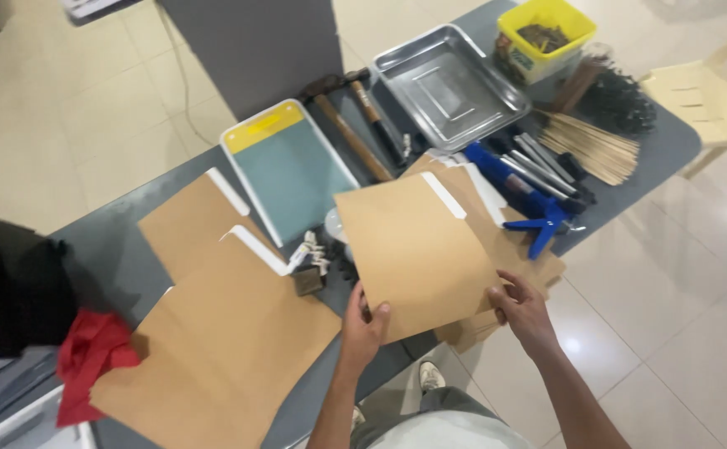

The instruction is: The recorder is organizing various items including folders, tools, and metal pipes on a workstation desk.

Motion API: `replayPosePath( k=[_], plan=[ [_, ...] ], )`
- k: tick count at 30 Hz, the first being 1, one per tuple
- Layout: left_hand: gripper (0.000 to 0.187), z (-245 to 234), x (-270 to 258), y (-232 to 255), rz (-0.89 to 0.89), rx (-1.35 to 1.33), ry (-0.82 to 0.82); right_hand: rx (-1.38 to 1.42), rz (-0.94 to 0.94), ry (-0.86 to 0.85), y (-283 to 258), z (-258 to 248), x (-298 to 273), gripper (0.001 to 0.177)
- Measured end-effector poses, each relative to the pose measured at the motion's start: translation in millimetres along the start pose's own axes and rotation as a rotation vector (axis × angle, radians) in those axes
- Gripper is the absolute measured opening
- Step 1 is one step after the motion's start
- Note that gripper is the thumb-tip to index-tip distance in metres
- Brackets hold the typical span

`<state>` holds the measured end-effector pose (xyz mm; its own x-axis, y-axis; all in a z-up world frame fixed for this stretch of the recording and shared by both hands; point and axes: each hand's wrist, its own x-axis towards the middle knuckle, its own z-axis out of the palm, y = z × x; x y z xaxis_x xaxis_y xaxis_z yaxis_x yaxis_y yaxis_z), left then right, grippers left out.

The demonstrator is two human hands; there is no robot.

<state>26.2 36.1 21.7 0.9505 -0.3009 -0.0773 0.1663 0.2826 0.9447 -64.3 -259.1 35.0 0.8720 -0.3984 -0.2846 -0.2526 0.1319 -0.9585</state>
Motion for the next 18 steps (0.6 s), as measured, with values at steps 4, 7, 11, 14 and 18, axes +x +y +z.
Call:
replayPosePath(
  k=[4,7,11,14,18],
  plan=[
    [0.061,44.6,37.5,-63.8,-0.036,0.108,-0.077,-0.057,0.136,0.156,7.4,-54.3,14.3,0.052],
    [0.060,62.2,34.9,-87.3,-0.138,0.292,0.058,-0.183,0.099,0.204,26.1,-79.6,23.5,0.050],
    [0.053,50.4,25.1,-65.4,-0.113,0.599,0.197,-0.389,0.129,0.242,23.0,-92.0,29.2,0.046],
    [0.037,-9.3,3.0,-72.8,0.069,0.775,0.378,-0.618,0.147,0.226,40.4,-102.8,30.1,0.046],
    [0.042,-97.3,-49.5,-54.1,0.023,1.028,0.764,-1.023,-0.063,0.201,66.1,-104.5,45.1,0.051]
  ],
)
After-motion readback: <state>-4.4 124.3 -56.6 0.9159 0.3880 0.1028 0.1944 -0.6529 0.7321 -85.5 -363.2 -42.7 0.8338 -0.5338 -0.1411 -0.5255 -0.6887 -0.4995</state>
